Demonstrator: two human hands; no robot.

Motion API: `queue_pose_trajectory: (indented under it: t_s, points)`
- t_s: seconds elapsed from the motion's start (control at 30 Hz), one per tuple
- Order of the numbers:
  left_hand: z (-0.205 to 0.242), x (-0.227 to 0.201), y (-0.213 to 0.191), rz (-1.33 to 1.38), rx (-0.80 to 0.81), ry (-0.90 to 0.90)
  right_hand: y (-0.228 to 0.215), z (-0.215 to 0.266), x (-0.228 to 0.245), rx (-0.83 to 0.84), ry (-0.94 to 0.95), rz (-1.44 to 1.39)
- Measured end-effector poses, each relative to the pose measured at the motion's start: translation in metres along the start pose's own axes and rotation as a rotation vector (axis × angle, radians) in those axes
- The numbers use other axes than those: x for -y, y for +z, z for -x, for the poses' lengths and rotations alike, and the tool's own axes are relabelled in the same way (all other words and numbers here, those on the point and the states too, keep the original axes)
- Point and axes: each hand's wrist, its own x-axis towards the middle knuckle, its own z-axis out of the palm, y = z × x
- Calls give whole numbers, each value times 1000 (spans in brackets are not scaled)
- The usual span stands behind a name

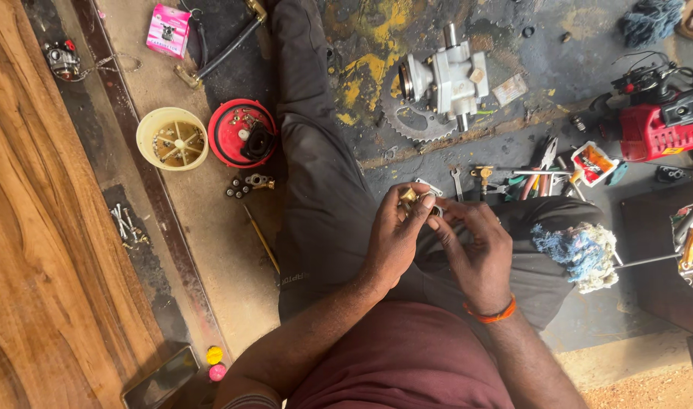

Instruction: The person sits on the floor and cleans a mechanical housing with a cloth. They then pick up small brass components, wipe them, and fit them into the housing. The person handles several small parts and tools scattered on the floor.

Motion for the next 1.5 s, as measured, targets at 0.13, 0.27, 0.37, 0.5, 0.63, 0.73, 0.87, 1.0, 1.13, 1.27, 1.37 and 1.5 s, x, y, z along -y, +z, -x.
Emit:
queue_pose_trajectory:
  t_s: [0.13,0.27,0.37,0.5,0.63,0.73,0.87,1.0,1.13,1.27,1.37,1.5]
  points:
    - [4,0,-5,-63,-24,6,-1,3,4,10,-66,81]
    - [2,-3,-4,-55,-43,-34,-1,0,7,10,-34,98]
    - [3,-6,-4,-70,-33,-3,-1,1,9,25,-8,112]
    - [6,-10,-3,-174,13,26,-2,5,4,49,82,120]
    - [11,-22,-2,-454,-2,103,-3,4,-9,55,161,-123]
    - [14,-30,0,-541,32,132,-9,0,-24,102,319,-493]
    - [15,-38,3,-538,63,107,-18,-1,-41,190,437,-591]
    - [15,-39,3,-573,78,163,-26,-5,-50,270,460,-641]
    - [17,-30,-6,-524,112,171,-26,-4,-51,330,497,-696]
    - [17,-13,-26,-345,194,73,-9,10,-56,303,545,-725]
    - [22,0,-40,-157,172,-140,13,29,-63,265,539,-757]
    - [26,12,-50,-221,87,-261,27,39,-70,301,526,-675]
